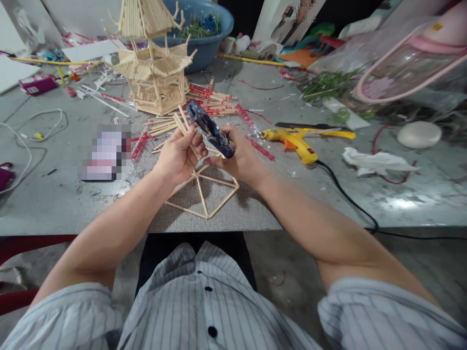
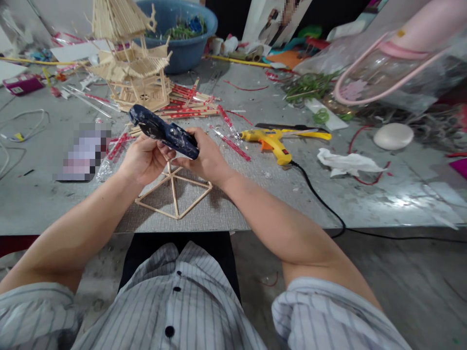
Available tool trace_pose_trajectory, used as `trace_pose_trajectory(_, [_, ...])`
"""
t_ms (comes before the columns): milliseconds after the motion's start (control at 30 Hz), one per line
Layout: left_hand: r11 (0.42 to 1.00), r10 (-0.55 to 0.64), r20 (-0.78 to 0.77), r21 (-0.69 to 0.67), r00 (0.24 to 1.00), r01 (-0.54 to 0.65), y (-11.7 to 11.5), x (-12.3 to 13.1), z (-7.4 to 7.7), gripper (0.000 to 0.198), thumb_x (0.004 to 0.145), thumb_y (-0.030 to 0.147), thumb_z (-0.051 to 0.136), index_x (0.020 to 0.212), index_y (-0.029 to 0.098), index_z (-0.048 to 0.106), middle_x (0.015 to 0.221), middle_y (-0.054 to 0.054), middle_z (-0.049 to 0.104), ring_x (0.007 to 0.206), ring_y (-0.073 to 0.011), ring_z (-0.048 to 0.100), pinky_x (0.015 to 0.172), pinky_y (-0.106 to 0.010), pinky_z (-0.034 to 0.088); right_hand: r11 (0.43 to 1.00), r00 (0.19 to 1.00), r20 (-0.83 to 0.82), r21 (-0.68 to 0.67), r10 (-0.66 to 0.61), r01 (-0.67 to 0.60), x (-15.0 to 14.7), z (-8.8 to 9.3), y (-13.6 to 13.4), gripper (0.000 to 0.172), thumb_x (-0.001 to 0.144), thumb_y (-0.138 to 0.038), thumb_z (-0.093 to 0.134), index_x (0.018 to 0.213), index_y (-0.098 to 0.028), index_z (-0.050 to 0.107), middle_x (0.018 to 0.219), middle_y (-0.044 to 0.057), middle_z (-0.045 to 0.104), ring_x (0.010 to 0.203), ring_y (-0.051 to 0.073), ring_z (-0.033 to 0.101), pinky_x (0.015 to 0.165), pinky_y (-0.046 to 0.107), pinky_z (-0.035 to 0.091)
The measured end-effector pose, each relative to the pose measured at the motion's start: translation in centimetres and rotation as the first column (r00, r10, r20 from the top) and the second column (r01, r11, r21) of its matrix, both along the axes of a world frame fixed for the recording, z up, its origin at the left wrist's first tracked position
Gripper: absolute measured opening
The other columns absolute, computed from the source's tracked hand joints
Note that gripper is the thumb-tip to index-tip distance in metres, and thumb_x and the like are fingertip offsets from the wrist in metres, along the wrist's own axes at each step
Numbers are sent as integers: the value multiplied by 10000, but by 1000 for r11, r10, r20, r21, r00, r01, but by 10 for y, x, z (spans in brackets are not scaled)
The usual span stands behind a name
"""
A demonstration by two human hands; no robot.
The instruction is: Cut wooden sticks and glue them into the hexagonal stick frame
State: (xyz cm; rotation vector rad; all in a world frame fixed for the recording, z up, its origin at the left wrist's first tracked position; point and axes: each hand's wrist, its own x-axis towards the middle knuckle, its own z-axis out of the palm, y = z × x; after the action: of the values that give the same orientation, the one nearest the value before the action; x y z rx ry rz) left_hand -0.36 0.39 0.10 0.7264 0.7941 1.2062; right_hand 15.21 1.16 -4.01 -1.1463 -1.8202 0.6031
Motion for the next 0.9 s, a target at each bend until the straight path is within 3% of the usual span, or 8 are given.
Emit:
trace_pose_trajectory(100, [991, 105, -183, 100, 977, -88, 6, -17, 12, 120, 967, 247, 498, 904, 225, 598, 535, 62, 385, 467, -73, 471, 572, -195, 481, 996, 998, 21, 77, -54, 52, 9, -1, 6, 529, 696, -532, 749, 1066, -246, 500, 1019, 71, 658, 961, 283, 641, 900, 507, 499])
trace_pose_trajectory(200, [974, 163, -539, 222, 826, -48, 15, -36, 17, 153, 937, 235, 522, 805, 200, 590, 519, 50, 327, 517, -90, 463, 642, -234, 475, 983, 987, 25, 107, -156, 152, 20, -7, 17, 373, 754, -499, 694, 975, -257, 515, 964, 59, 651, 912, 269, 636, 874, 518, 503])
trace_pose_trajectory(300, [943, 231, -885, 306, 405, 132, 24, -47, 14, 197, 854, 205, 583, 665, 179, 532, 562, 17, 390, 641, -137, 514, 743, -304, 460, 972, 978, -39, 113, -203, 206, 28, -14, 29, 320, 769, -518, 676, 895, -277, 507, 913, 57, 655, 876, 253, 626, 874, 500, 504])
trace_pose_trajectory(367, [928, 285, -955, 297, 83, 226, 28, -50, 11, 190, 827, 236, 587, 655, 177, 535, 597, -8, 445, 712, -184, 545, 772, -341, 447, 970, 973, -72, 92, -219, 226, 30, -18, 35, 299, 789, -534, 658, 862, -289, 502, 870, 46, 653, 854, 238, 615, 873, 481, 501])
trace_pose_trajectory(433, [928, 292, -951, 257, -99, 270, 30, -50, 8, 173, 832, 284, 571, 699, 174, 584, 625, -31, 499, 751, -216, 570, 768, -350, 441, 971, 971, -83, 63, -226, 231, 30, -21, 38, 276, 808, -531, 641, 842, -297, 498, 835, 36, 651, 835, 226, 601, 859, 463, 497])
trace_pose_trajectory(600, [914, 274, -941, 189, -201, 359, 31, -47, 2, 248, 856, 365, 537, 843, 174, 695, 751, -84, 642, 803, -249, 625, 727, -326, 444, 975, 974, -82, 47, -213, 217, 31, -22, 38, 234, 822, -493, 626, 872, -291, 520, 884, 48, 663, 854, 220, 596, 853, 444, 499])
trace_pose_trajectory(733, [888, 238, -920, 76, -312, 454, 29, -42, -1, 314, 800, 228, 501, 1008, 222, 736, 844, -73, 709, 859, -265, 666, 711, -312, 456, 973, 975, -47, 77, -216, 220, 30, -22, 37, 179, 813, -443, 625, 872, -296, 542, 891, 37, 663, 845, 223, 618, 846, 453, 516])
trace_pose_trajectory(900, [883, 223, -858, -24, -464, 469, 25, -36, -1, 345, 773, 219, 480, 986, 191, 751, 963, -121, 737, 959, -324, 681, 733, -333, 482, 969, 971, -66, 71, -232, 236, 29, -20, 36, 151, 741, -360, 651, 798, -310, 521, 828, 9, 663, 817, 225, 642, 830, 454, 536])
